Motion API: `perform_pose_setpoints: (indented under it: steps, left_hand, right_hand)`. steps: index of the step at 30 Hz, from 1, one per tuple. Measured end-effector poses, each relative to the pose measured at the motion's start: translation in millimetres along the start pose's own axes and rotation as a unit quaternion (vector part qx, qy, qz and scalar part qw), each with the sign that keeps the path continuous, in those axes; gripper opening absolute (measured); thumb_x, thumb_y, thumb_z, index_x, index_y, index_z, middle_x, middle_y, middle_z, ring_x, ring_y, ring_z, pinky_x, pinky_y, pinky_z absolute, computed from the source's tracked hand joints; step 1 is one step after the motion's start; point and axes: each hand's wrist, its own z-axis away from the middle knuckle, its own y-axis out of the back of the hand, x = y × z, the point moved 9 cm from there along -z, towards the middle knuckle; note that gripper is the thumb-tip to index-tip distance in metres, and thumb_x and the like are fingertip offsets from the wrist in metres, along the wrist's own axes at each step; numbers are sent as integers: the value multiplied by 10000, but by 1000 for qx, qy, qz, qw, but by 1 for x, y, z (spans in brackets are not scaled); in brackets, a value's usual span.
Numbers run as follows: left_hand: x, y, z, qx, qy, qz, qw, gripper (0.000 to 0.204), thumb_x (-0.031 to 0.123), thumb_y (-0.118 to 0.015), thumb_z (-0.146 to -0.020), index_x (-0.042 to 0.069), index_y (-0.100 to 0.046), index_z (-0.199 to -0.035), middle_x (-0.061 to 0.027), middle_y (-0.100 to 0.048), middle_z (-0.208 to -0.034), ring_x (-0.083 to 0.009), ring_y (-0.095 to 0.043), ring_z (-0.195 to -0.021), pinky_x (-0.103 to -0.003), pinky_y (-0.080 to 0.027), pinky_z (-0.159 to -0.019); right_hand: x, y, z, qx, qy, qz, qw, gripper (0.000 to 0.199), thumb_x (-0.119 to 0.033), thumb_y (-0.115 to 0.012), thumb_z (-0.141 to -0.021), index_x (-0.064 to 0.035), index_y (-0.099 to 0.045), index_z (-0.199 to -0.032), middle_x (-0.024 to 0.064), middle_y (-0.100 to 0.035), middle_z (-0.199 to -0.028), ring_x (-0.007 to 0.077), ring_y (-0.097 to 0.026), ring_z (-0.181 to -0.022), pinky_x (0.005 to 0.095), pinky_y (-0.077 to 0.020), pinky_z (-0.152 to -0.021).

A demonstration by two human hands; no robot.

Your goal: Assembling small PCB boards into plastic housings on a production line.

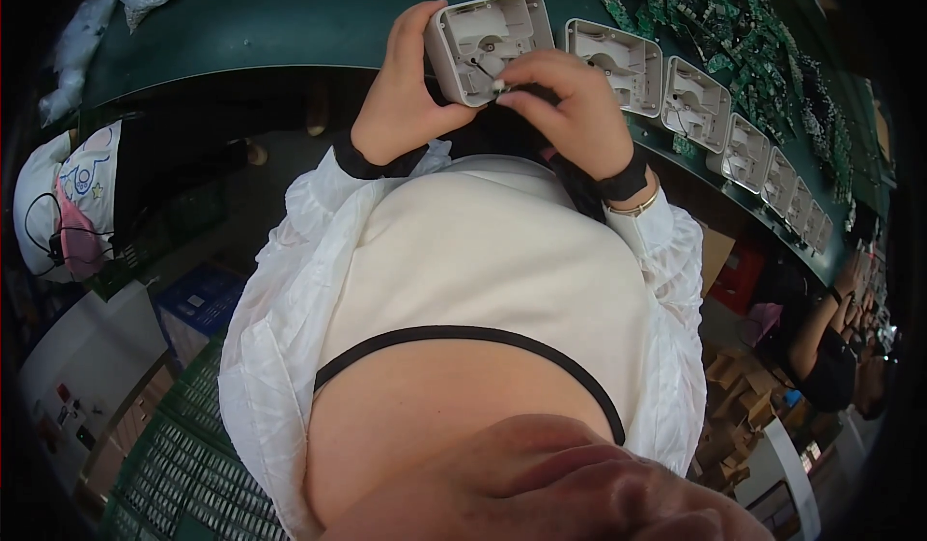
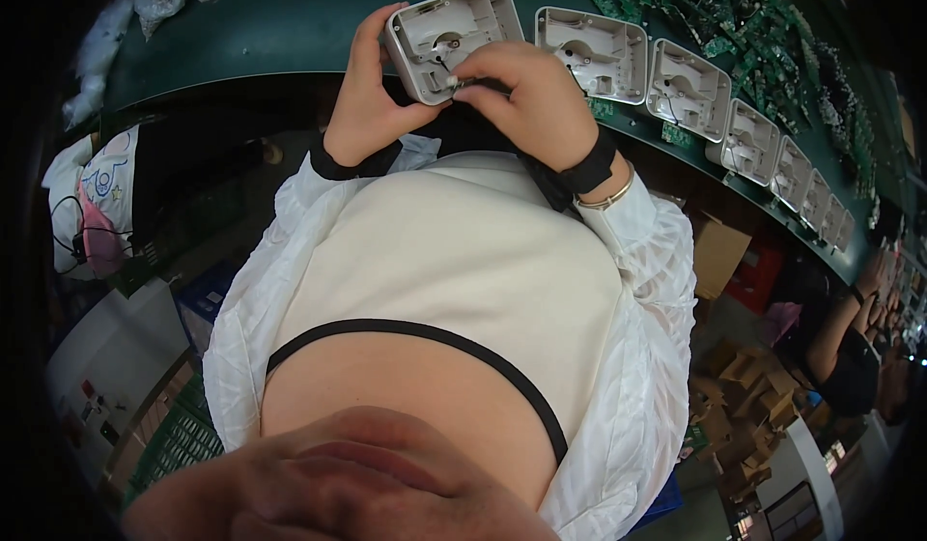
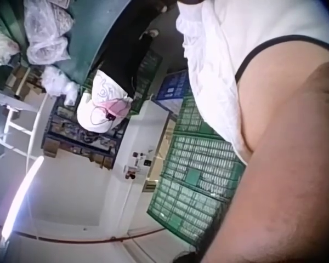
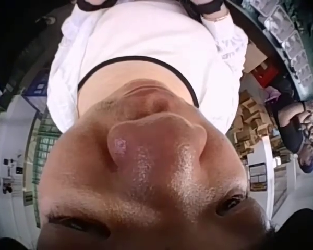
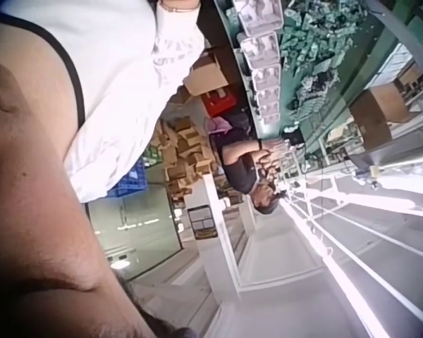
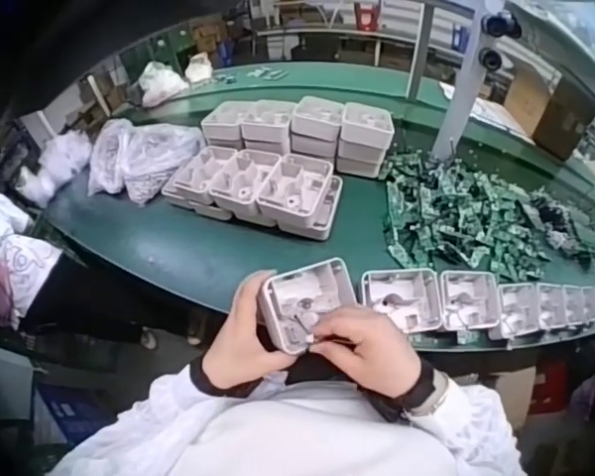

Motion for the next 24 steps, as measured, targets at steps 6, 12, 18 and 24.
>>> perform_pose_setpoints:
  steps: [6, 12, 18, 24]
  left_hand:
    - [-1, -2, 5, -1, 0, 51, 999, 1061, 100, -898, -657, 93, -303, -1536, -166, -382, -1503, -337, -488, -1359, -405, -482, -1082]
    - [-3, -1, 8, -8, 9, 70, 997, 1044, 100, -890, -666, 92, -306, -1532, -175, -369, -1502, -347, -489, -1350, -414, -489, -1076]
    - [-9, -5, 10, -34, 50, 124, 990, 1030, 75, -892, -682, 105, -319, -1537, -153, -383, -1502, -307, -578, -1248, -374, -580, -937]
    - [-12, -5, 6, -65, 82, 131, 986, 1047, 78, -904, -685, 118, -321, -1553, -145, -394, -1512, -276, -654, -1135, -339, -611, -834]
  right_hand:
    - [-20, -8, 10, -30, 93, 50, 994, 219, 0, -775, -817, -41, -735, -1028, 109, -704, -1081, 294, -678, -983, 345, -546, -824]
    - [-21, -11, 18, -28, 116, 64, 991, 208, -8, -787, -800, -37, -735, -999, 99, -694, -1084, 294, -661, -995, 358, -537, -826]
    - [-29, -14, 18, -25, 155, 109, 982, 179, -35, -787, -811, -26, -733, -981, 98, -692, -1066, 293, -649, -979, 362, -527, -815]
    - [-12, -16, 7, 7, 76, 84, 994, 150, -81, -800, -819, -26, -727, -939, 102, -702, -1000, 313, -654, -951, 380, -525, -819]
